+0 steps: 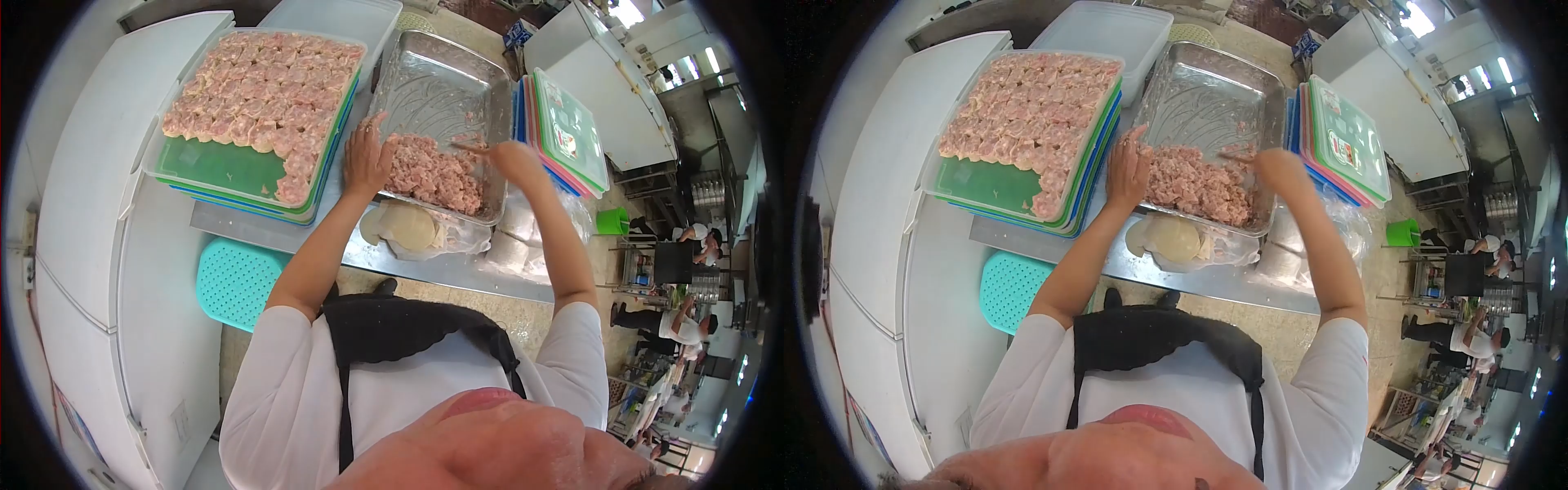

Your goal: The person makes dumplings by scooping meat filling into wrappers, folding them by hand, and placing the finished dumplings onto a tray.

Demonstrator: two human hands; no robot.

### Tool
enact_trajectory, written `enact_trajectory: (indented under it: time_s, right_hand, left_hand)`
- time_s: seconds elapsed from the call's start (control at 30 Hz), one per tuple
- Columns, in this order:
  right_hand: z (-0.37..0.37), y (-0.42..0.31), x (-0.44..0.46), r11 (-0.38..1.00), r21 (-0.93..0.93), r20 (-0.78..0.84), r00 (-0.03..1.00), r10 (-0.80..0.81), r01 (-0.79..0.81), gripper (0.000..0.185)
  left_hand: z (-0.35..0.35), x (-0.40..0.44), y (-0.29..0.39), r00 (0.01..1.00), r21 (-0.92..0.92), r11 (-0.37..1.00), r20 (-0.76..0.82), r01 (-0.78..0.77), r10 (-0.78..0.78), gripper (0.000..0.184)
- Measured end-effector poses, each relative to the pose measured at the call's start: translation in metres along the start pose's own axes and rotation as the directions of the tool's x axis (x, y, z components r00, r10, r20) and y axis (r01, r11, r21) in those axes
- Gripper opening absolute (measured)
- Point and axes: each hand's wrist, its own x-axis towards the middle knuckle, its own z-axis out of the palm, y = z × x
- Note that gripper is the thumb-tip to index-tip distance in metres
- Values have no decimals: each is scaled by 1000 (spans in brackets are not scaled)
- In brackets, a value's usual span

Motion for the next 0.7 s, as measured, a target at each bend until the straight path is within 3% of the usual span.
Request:
enact_trajectory:
  time_s: [0.13,0.2,0.27,0.37,0.4,0.47,0.57,0.67,0.7]
  right_hand:
    - [45,44,9,968,-160,-192,968,159,-191,14]
    - [56,8,-1,980,-171,-132,988,79,-101,13]
    - [56,-27,-23,982,77,-213,965,-151,171,13]
    - [-6,-28,-34,988,-27,92,985,-146,149,13]
    - [-1,-5,-20,998,-39,197,979,-46,54,12]
    - [-1,32,-8,993,-117,-63,997,-32,24,14]
    - [30,33,-3,995,-94,-12,1000,24,-25,16]
    - [7,-20,-33,960,-51,204,944,-260,276,18]
    - [-5,-17,-31,978,-62,234,955,-182,201,17]
  left_hand:
    - [1,0,8,1000,34,999,9,28,-28,44]
    - [5,0,3,999,41,999,-33,9,-7,44]
    - [3,0,3,1000,26,1000,-18,6,-6,42]
    - [3,2,4,1000,7,1000,-5,22,-22,42]
    - [2,2,4,999,1,999,-6,32,-32,41]
    - [0,2,8,1000,41,999,-13,26,-26,41]
    - [5,-1,4,1000,61,998,-26,-3,5,40]
    - [7,2,4,1000,59,998,-21,21,-19,40]
    - [6,1,6,999,54,998,-10,37,-37,41]
